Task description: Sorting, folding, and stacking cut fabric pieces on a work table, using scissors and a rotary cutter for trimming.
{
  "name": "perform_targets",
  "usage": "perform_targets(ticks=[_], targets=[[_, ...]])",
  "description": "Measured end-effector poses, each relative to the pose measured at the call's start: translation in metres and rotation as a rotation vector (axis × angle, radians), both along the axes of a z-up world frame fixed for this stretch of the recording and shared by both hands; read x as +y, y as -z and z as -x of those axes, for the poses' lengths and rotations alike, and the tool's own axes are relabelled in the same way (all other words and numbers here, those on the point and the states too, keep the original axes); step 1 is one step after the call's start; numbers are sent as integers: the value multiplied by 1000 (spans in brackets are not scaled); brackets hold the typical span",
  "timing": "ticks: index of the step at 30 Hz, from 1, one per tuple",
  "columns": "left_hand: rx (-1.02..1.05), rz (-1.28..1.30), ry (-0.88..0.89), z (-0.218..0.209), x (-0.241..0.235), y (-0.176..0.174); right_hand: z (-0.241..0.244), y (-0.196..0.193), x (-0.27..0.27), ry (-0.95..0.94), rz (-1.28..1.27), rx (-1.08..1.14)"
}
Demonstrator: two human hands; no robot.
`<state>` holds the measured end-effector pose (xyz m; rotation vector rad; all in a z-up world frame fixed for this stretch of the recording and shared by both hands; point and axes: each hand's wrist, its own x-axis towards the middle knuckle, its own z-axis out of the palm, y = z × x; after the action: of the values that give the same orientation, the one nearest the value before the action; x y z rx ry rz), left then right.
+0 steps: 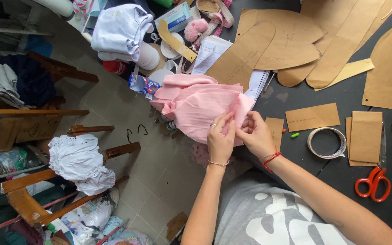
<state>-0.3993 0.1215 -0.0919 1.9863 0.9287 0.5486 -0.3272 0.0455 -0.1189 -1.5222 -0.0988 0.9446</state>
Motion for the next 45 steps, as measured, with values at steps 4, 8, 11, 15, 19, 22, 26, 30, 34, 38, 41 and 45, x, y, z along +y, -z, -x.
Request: perform_targets(ticks=[4,8,11,15,19,22,26,30,34,38,41,45], targets=[[57,161,-78,4,10,6,10,-9,6,-153,-88,-51],[119,295,-168,4,17,18,5,-13,7,-240,-38,-34],[55,348,-167,11,20,31,-1,-28,10,-267,-33,-36],[86,324,-185,15,29,30,-4,-19,8,-265,9,-76],[-308,164,-349,35,62,11,-7,-7,1,-108,65,-129],[-250,-153,-347,51,77,-45,-5,-7,-1,-58,74,-69],[-72,-427,-190,36,66,-87,-1,-21,4,-9,57,-16],[-66,-461,-81,13,46,-43,-1,-6,15,-5,16,61],[37,-282,-58,7,26,8,-8,10,28,-30,160,118],[96,-197,-100,-1,21,5,-13,4,32,-118,142,18],[117,-96,-77,7,29,14,-15,-13,30,-182,38,-38],[122,16,-41,9,34,6,-14,-12,27,-220,10,-33]])
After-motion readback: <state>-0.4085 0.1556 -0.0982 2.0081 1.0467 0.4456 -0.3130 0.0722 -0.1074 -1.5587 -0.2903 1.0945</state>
